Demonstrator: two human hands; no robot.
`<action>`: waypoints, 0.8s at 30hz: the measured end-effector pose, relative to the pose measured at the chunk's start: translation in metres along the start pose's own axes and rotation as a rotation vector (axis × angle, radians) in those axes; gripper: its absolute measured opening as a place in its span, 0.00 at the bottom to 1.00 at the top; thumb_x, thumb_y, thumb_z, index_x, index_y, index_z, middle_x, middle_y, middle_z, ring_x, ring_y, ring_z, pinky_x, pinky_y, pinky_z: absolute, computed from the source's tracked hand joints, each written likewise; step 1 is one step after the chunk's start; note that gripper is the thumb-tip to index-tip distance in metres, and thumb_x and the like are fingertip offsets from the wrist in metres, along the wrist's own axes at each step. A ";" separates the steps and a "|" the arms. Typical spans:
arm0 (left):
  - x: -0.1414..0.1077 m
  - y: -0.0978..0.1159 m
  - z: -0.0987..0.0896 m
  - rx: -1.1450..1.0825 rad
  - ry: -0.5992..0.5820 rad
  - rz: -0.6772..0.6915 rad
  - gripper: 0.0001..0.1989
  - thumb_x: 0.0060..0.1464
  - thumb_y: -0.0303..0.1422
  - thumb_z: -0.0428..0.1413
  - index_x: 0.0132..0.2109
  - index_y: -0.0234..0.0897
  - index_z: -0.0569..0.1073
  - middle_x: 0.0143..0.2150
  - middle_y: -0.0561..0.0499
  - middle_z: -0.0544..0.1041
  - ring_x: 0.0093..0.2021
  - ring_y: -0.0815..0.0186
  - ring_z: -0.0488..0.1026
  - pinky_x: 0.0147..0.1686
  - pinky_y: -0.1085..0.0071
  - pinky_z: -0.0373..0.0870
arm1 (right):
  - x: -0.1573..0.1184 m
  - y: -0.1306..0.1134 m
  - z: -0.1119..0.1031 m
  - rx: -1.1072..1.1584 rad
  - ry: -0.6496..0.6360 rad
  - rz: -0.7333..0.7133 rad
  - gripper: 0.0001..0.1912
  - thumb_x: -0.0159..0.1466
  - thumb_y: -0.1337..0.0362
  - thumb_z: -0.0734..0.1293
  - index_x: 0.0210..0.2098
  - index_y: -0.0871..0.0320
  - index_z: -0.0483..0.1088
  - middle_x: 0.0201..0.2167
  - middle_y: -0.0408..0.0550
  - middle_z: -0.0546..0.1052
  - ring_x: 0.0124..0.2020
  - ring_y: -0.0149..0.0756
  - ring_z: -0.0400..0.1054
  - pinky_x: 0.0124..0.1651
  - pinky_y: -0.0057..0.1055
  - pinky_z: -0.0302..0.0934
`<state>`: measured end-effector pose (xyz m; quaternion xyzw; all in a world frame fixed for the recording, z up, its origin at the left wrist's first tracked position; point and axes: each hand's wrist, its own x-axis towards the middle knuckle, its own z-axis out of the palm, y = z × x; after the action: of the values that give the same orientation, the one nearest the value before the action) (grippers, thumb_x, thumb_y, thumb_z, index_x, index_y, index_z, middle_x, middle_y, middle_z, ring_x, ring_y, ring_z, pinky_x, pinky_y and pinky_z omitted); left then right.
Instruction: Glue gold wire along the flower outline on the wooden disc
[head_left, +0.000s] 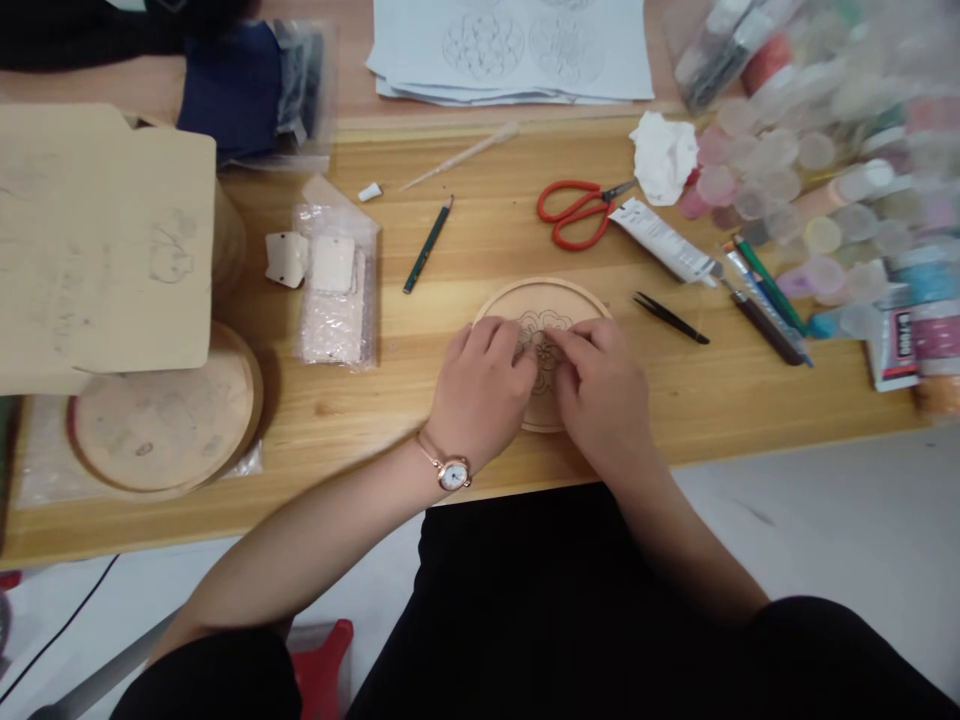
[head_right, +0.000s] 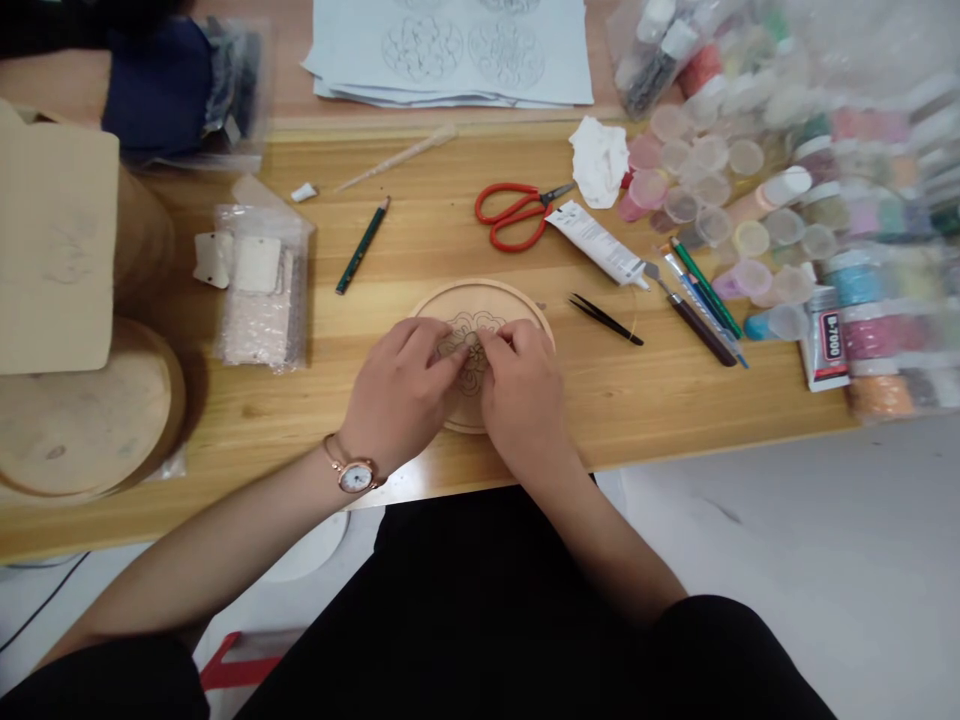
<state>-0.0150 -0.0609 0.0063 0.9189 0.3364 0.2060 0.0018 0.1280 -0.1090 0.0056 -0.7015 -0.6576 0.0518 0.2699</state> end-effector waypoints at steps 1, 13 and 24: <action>0.000 0.000 0.000 0.004 0.004 0.002 0.09 0.59 0.24 0.52 0.41 0.31 0.77 0.42 0.40 0.76 0.45 0.55 0.71 0.42 0.61 0.74 | 0.000 0.000 0.000 -0.004 -0.001 -0.003 0.19 0.62 0.71 0.57 0.45 0.60 0.76 0.36 0.53 0.73 0.39 0.41 0.67 0.42 0.39 0.66; 0.001 0.001 0.000 0.036 0.022 -0.016 0.10 0.62 0.26 0.50 0.39 0.32 0.77 0.42 0.41 0.77 0.44 0.55 0.73 0.40 0.62 0.73 | 0.000 0.000 -0.001 -0.020 -0.026 -0.016 0.19 0.62 0.71 0.57 0.45 0.63 0.76 0.37 0.56 0.74 0.41 0.44 0.68 0.44 0.43 0.68; 0.000 0.002 0.001 0.031 0.040 -0.019 0.12 0.63 0.26 0.48 0.39 0.32 0.77 0.41 0.40 0.77 0.43 0.54 0.72 0.38 0.61 0.72 | 0.002 -0.003 -0.005 -0.050 -0.089 -0.030 0.20 0.62 0.70 0.57 0.48 0.66 0.76 0.39 0.58 0.74 0.41 0.45 0.67 0.44 0.43 0.67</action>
<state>-0.0134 -0.0623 0.0053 0.9114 0.3480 0.2192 -0.0173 0.1276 -0.1090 0.0122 -0.6951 -0.6804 0.0624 0.2236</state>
